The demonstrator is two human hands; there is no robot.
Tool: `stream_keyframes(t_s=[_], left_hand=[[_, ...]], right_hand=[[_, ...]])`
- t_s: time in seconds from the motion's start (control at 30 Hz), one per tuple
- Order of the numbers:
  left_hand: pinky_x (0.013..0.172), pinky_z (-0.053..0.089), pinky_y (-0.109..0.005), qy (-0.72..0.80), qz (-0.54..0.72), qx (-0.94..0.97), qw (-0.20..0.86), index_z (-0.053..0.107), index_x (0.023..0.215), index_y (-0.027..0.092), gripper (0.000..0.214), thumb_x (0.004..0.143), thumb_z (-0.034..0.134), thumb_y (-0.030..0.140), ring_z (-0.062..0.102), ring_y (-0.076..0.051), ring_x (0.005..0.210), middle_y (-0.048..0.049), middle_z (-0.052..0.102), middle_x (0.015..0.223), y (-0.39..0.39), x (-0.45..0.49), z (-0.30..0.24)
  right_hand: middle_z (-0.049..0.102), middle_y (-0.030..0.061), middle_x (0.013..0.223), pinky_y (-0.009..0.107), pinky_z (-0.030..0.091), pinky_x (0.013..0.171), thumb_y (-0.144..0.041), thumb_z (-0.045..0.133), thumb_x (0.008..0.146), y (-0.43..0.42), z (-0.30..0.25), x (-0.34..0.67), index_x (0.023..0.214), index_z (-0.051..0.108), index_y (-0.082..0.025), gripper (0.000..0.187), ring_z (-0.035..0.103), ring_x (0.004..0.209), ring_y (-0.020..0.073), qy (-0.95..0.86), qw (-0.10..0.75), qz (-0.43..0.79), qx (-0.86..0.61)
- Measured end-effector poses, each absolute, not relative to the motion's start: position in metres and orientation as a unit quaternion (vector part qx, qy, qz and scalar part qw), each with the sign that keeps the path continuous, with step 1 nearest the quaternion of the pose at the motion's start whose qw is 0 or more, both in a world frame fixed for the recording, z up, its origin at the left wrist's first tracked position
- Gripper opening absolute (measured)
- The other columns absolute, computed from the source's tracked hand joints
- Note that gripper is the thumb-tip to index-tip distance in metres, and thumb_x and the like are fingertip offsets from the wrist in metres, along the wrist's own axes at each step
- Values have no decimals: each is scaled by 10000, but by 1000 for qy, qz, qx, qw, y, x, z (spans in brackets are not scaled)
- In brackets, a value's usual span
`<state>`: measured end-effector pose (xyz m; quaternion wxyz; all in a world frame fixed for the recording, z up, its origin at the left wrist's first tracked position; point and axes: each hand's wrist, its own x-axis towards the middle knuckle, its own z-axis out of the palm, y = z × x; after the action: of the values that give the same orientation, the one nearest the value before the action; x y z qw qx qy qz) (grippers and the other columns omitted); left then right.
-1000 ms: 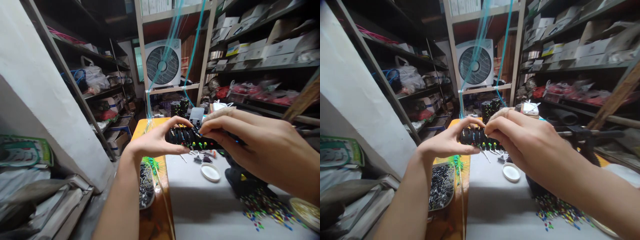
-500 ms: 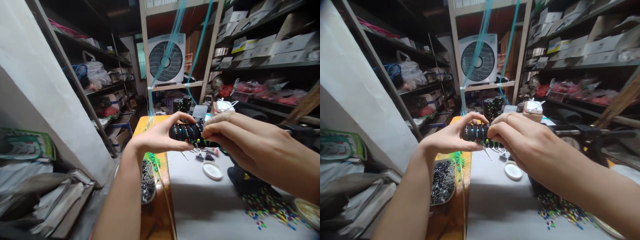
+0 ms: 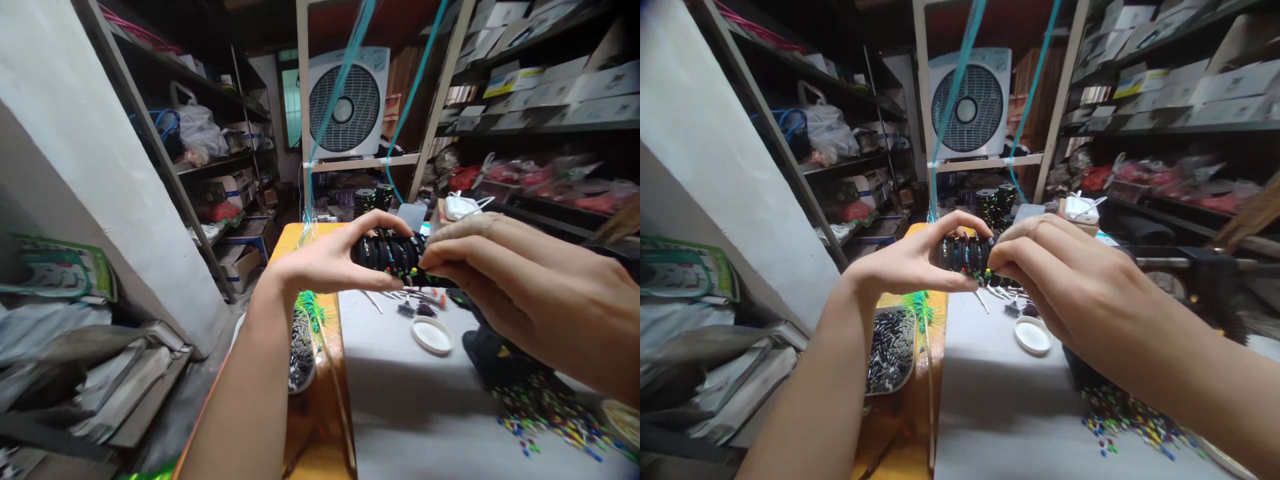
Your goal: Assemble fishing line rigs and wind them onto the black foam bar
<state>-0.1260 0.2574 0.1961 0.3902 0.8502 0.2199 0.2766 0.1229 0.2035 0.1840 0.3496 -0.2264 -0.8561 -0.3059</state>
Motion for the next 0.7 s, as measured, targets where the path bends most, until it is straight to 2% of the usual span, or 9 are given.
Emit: stream_keyframes(t_s=[0.17,0.27,0.4,0.53,0.63,0.7], left_hand=[[930,579,-356,216,277,848,398,573,1283,281,495,885,847,391,646,-220,1090,-26,612,1297,255,-125,197],[900,585,-343,218,282,843,403,578,1267,269,479,875,846,331,655,-201,1024,-23,633,1237,254,-124,197],[922,586,-337,210,285,846,398,571,1261,272,468,883,840,336,649,-200,1055,-29,615,1299,256,-124,196],[933,589,-356,211,281,852,388,566,1264,271,500,868,855,369,652,-232,1105,-37,618,1265,259,-124,194],[948,585,-379,217,287,847,392,575,1264,286,497,863,856,371,647,-243,1114,-34,605,1239,260,-124,192],[927,592,-389,218,287,842,401,578,1258,297,499,854,862,373,660,-236,1059,-29,614,1201,260,-123,191]], right_hand=[[706,82,1058,347,537,846,-104,527,1095,204,178,125,1106,652,-181,148,683,991,216,-856,336,-329,-216],[717,86,1117,389,545,898,-28,577,1035,202,173,126,1131,676,-180,205,701,1088,252,-854,339,-326,-221],[719,76,1161,402,550,930,14,617,984,196,166,127,1174,696,-188,288,699,1089,250,-850,352,-321,-224],[695,132,1222,408,533,1032,86,612,944,190,160,131,1262,708,-93,377,659,1106,242,-857,358,-305,-209],[672,178,1268,455,528,1076,95,633,928,191,154,134,1296,699,-56,403,640,1183,295,-856,354,-321,-199],[659,199,1285,488,535,1059,84,636,930,193,148,135,1419,645,-47,507,631,1208,334,-857,343,-333,-194]])
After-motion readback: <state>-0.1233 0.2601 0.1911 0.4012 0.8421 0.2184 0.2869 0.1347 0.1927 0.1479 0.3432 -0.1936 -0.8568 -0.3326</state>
